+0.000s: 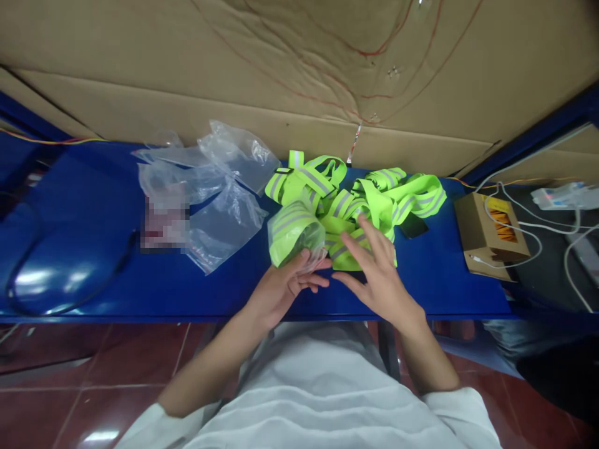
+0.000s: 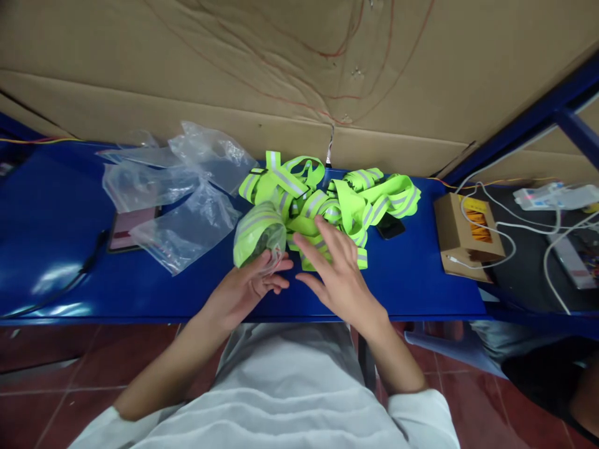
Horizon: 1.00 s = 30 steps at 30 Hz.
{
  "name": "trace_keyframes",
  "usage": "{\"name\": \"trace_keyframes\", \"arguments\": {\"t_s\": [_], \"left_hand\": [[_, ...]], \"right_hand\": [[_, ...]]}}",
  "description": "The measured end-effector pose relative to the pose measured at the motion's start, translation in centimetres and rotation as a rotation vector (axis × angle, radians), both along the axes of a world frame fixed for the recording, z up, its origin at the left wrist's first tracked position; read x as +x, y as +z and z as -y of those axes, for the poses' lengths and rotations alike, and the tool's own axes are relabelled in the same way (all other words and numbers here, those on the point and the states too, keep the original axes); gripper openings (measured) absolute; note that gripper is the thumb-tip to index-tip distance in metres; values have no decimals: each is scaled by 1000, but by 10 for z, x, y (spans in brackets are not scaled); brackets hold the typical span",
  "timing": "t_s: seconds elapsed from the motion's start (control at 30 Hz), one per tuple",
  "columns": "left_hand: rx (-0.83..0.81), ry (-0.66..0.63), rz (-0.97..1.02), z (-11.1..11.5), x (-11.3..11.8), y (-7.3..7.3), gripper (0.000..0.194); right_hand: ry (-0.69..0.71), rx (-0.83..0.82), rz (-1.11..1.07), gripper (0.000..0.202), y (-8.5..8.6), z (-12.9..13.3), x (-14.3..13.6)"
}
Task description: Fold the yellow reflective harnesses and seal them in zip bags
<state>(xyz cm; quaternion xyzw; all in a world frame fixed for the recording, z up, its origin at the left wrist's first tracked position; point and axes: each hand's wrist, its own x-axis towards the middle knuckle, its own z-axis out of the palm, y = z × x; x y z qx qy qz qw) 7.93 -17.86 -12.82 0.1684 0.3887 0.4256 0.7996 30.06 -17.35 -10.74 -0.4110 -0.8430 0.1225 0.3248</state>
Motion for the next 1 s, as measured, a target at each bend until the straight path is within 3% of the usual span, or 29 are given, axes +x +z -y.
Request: {"name": "trace_keyframes", "arguments": {"t_s": [0.1, 0.17, 0.23, 0.3, 0.37, 0.4, 0.47, 0.5, 0.53, 0.67, 0.8, 1.0], "left_hand": [[217, -297, -3, 3, -15, 18, 71], [355, -477, -16, 3, -32, 34, 87], [493, -575, -134, 6, -51, 51, 89], [673, -484, -401, 12, -68, 65, 56], [862, -158, -634, 16, -78, 70, 28], [923, 26, -692, 16, -79, 68, 32], [930, 283, -694, 8, -74, 57, 71], [890, 309, -651, 0, -69, 49, 90], [806, 266, -602, -10, -64, 40, 96], [477, -2, -415, -53, -51, 12, 41], [450, 14, -382, -74, -48, 9, 39], [490, 60, -269, -82, -50, 8, 34]], "right_hand": [[159, -31, -145, 60, -1, -17, -3], [160, -69, -311, 46, 1, -23, -8], [138, -186, -431, 37, 3, -22, -14], [126, -352, -510, 34, 3, -15, -22], [103, -525, -610, 38, 1, -7, -31], [83, -606, -684, 42, 0, -3, -37], [46, -737, -838, 51, -4, 1, -46], [30, -775, -881, 54, -5, 1, -49], [17, -788, -890, 56, -6, 0, -51], [8, -793, -728, 51, -3, -15, -41], [26, -775, -601, 40, 8, -31, -17], [20, -697, -505, 27, 18, -57, -2]]}}
